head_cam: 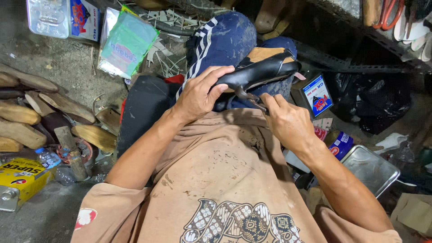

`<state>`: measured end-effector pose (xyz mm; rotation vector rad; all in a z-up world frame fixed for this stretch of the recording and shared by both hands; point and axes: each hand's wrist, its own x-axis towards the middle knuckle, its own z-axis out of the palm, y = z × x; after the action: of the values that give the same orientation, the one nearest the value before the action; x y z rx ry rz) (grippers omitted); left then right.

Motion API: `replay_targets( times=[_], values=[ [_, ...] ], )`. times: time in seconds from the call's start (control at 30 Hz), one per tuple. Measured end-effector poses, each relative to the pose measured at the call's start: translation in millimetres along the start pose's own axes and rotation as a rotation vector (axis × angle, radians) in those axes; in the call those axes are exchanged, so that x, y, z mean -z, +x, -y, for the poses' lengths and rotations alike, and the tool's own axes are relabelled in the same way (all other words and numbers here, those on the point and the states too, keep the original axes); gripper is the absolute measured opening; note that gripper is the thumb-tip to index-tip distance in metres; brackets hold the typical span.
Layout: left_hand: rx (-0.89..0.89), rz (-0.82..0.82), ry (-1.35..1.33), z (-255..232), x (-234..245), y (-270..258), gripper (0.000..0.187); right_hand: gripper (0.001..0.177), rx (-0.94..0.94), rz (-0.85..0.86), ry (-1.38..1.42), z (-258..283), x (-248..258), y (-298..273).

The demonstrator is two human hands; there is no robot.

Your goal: The person repairs a black slip-on shoe by using a hammer to tap the sole, a knife to trim the sole edge, and a nail and hammer to secure the sole. The person also uses a wooden block to hold the shoe while hammering.

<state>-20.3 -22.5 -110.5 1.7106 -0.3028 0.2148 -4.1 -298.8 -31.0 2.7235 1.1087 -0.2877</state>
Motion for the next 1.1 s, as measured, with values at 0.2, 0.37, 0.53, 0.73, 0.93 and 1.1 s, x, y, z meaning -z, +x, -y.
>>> replay_targets(
  times=[0.2, 0.37, 0.53, 0.73, 0.93, 1.1],
  values=[
    [-0.028, 0.042, -0.02, 22.9, -21.4, -19.6, 0.039, 0.024, -0.149, 0.205, 0.373, 20.6, 19.7, 2.6],
    [0.071, 0.043, -0.066, -3.1, -12.5, -7.2, 0.039, 0.023, -0.213, 0.257, 0.263, 27.3, 20.1, 4.0],
    [0.152, -0.01, -0.094, -2.5, -17.0, -4.1, 0.039, 0.018, -0.239, 0.313, 0.237, 29.2, 17.9, 13.6],
    [0.058, -0.039, 0.077, 0.3, -17.2, -5.1, 0.037, 0.025, -0.249, 0.295, 0.533, 6.7, 28.7, 10.7],
    [0.007, -0.003, 0.106, -7.3, -16.5, -5.8, 0.037, 0.023, -0.21, 0.336, 0.415, 12.9, 41.2, 6.8],
    [0.014, -0.001, 0.118, -5.4, -9.1, -0.4, 0.036, 0.031, -0.166, 0.176, 0.368, 12.6, 26.4, 8.4]
  ],
)
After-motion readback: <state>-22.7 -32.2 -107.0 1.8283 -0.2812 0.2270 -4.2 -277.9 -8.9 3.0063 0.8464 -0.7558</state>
